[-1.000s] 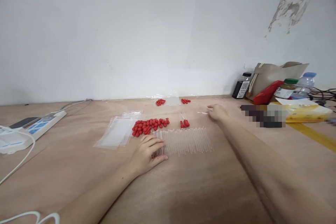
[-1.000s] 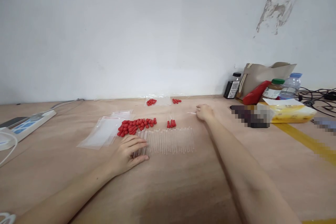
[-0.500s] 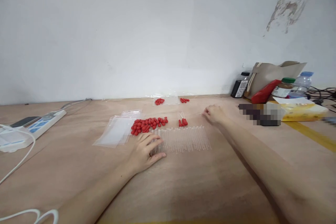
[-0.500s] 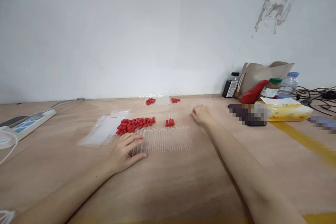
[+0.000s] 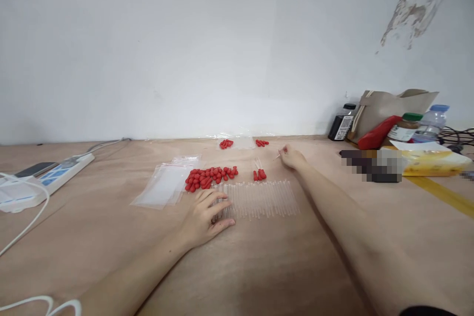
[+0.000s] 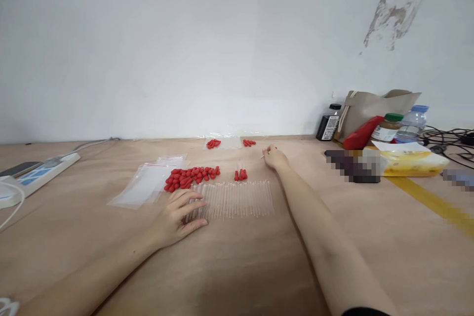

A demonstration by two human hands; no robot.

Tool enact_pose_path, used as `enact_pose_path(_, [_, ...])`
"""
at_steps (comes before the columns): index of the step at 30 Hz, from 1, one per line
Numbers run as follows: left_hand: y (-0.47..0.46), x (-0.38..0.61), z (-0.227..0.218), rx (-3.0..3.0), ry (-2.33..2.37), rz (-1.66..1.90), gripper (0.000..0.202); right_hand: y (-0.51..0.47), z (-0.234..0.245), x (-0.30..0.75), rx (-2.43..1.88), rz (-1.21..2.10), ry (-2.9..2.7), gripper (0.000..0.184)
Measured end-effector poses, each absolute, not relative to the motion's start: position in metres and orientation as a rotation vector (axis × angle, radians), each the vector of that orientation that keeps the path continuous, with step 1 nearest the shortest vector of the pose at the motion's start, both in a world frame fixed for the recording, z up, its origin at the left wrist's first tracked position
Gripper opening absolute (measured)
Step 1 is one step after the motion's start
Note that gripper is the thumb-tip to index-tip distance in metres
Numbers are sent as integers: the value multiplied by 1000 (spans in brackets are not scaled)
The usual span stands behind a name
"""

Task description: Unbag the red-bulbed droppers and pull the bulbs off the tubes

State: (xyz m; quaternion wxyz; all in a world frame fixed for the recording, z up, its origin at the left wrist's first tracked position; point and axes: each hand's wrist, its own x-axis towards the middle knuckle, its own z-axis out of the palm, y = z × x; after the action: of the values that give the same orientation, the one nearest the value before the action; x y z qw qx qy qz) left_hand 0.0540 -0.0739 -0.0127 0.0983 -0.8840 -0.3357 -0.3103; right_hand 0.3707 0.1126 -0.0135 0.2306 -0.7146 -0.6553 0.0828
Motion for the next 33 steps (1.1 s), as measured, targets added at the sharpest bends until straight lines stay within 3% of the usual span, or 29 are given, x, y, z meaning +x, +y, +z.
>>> enact_pose_path(9, [-78,54,-8,-2614,-971,-915,31,128,-10,337,-2227,279,-1407,47])
enact_pose_path(12, [-79,55,-7,-2610,-958,-916,35,117,-4,341,-2163,250,-1441,38])
enact_pose_path(14, [-80,55,-6,-2591,-964,-925,41,98,1,343,-2039,194,-1521,30])
enact_pose_path(19, [-81,58,-6,-2502,-1041,-1037,53,10,4,337,-1434,-39,-1888,29])
enact_pose_path(25, [-87,71,-7,-2561,-1000,-1086,42,-84,-15,311,-944,-457,-2247,19])
enact_pose_path(33, [-93,85,-7,-2598,-794,-1051,25,-94,-18,295,-754,-507,-2241,14])
